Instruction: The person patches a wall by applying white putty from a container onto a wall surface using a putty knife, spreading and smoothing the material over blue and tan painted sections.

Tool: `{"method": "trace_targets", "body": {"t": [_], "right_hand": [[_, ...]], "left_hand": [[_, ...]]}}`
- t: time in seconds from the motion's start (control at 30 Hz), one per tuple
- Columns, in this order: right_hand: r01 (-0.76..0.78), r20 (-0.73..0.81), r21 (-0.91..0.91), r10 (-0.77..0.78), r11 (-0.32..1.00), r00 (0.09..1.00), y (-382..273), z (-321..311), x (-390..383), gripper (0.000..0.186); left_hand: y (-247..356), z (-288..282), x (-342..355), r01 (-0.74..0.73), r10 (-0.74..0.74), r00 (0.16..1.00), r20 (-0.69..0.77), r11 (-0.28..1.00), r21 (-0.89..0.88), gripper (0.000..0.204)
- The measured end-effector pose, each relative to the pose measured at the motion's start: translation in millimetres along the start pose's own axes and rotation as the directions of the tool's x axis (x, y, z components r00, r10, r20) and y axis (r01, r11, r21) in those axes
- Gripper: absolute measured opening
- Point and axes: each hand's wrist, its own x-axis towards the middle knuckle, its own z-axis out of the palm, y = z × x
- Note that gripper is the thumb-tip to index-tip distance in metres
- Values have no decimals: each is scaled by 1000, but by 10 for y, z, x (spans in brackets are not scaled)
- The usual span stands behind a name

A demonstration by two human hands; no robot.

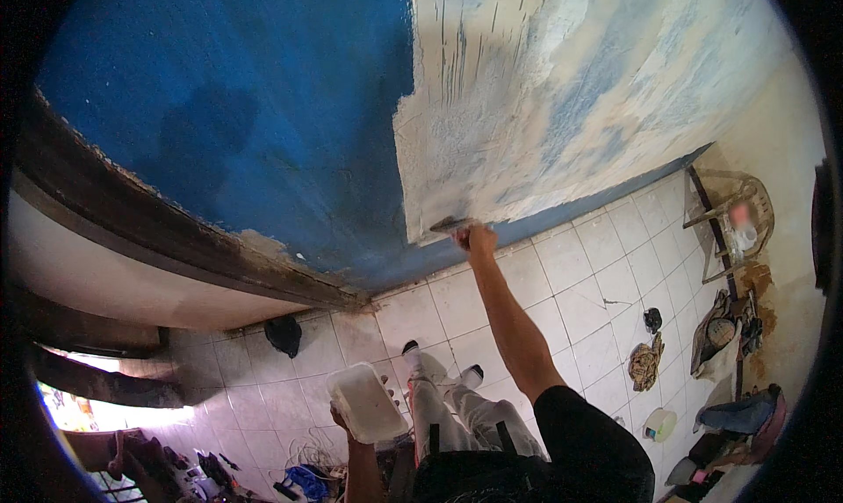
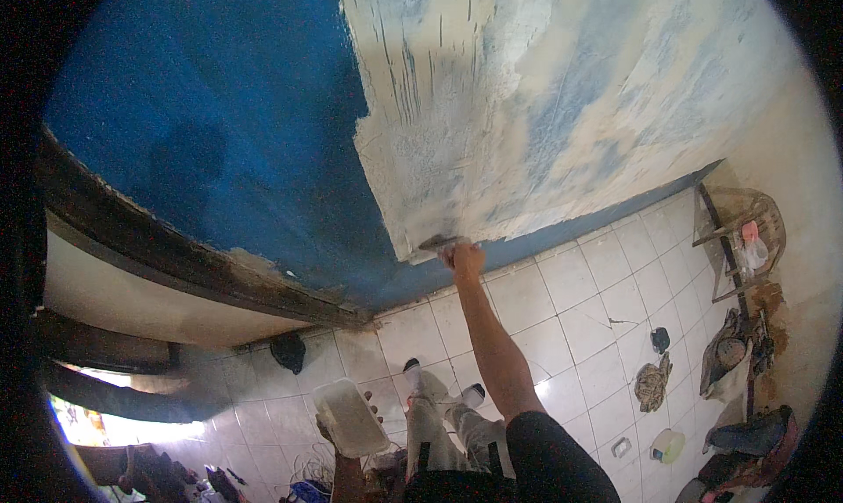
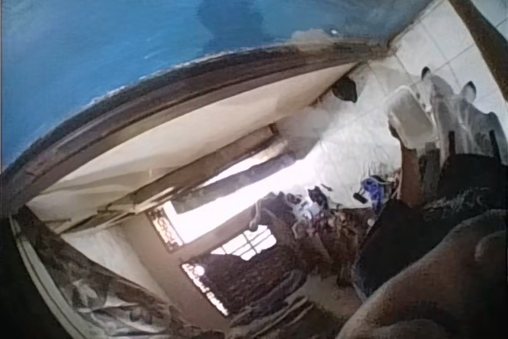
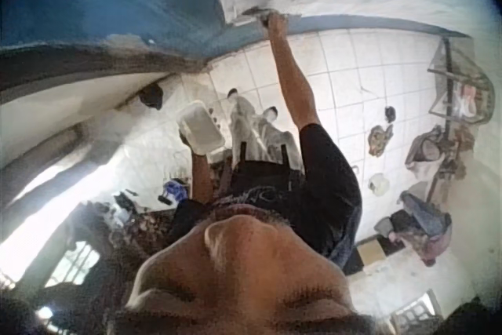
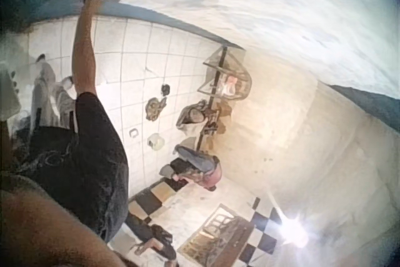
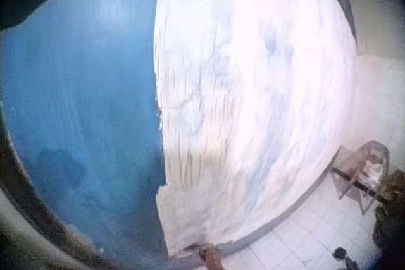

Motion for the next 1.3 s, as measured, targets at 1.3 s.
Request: {"method": "trace_targets", "body": {"t": [1.3], "right_hand": [[384,148,38,-386,922,911,-1233,1059,-1571,10]], "left_hand": [[41,12,128,-43,46,995,-88,998,39,104]]}}
